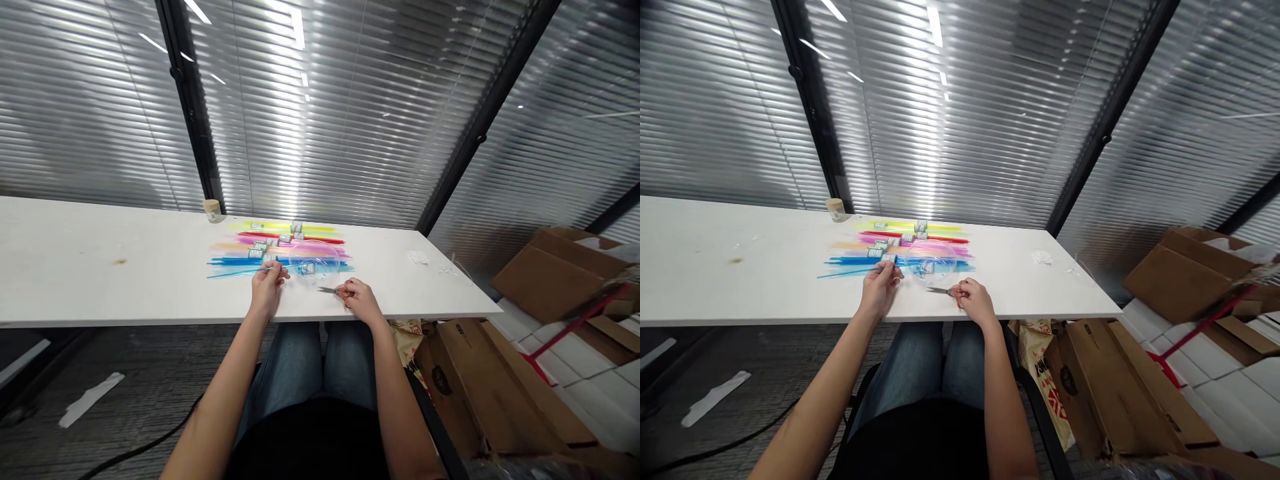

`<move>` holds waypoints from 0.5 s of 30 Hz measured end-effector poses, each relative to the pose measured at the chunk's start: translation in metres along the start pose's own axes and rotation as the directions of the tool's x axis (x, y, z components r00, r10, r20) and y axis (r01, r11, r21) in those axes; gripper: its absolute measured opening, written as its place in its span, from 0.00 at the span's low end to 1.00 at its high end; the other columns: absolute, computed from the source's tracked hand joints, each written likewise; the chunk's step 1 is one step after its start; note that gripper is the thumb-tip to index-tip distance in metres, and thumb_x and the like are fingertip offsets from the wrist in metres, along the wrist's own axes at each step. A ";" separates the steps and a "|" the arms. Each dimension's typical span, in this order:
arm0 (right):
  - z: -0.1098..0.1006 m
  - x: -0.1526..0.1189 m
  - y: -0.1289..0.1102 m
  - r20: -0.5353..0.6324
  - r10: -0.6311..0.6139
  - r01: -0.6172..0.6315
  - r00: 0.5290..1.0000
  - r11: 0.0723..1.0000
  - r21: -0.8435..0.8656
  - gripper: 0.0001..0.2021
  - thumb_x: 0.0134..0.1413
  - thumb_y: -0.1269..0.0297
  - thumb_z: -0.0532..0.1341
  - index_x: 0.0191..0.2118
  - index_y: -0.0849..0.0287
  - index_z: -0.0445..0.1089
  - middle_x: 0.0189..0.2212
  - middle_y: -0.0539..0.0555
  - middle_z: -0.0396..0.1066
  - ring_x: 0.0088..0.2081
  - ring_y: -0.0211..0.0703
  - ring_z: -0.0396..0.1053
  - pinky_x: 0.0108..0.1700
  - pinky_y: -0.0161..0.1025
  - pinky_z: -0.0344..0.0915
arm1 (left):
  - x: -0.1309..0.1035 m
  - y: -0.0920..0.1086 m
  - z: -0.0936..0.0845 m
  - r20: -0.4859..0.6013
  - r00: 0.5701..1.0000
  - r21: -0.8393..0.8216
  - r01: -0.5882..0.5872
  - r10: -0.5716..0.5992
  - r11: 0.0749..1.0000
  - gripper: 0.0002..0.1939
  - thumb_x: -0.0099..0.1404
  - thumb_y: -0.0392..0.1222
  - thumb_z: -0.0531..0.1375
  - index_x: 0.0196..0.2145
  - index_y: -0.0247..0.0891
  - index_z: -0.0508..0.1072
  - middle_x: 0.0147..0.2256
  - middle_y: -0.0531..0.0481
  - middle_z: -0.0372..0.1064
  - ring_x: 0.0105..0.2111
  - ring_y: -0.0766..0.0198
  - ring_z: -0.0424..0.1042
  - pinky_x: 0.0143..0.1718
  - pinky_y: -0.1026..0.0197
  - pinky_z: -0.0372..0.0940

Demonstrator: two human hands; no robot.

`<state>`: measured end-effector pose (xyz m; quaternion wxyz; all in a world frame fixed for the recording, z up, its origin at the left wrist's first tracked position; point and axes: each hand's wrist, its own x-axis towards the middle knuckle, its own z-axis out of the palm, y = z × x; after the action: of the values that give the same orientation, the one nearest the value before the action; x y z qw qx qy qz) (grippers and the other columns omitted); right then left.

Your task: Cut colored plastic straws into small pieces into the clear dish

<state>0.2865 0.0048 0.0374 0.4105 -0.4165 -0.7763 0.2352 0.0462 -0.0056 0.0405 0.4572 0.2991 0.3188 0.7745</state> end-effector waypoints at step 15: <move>0.012 0.065 -0.023 -0.207 0.173 -0.159 0.963 0.984 0.082 0.06 0.42 0.62 0.62 0.25 0.59 0.72 0.27 0.53 0.72 0.32 0.46 0.67 0.32 0.37 0.60 | -0.001 -0.001 -0.002 0.021 1.000 0.020 -0.006 0.006 1.000 0.23 0.44 0.52 0.73 0.29 0.38 0.69 0.24 0.55 0.70 0.24 0.70 0.69 0.26 0.66 0.56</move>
<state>0.2455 0.0469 0.0754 0.4835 -0.4895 -0.6821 0.2478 0.0450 -0.0064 0.0386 0.4551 0.3128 0.3211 0.7694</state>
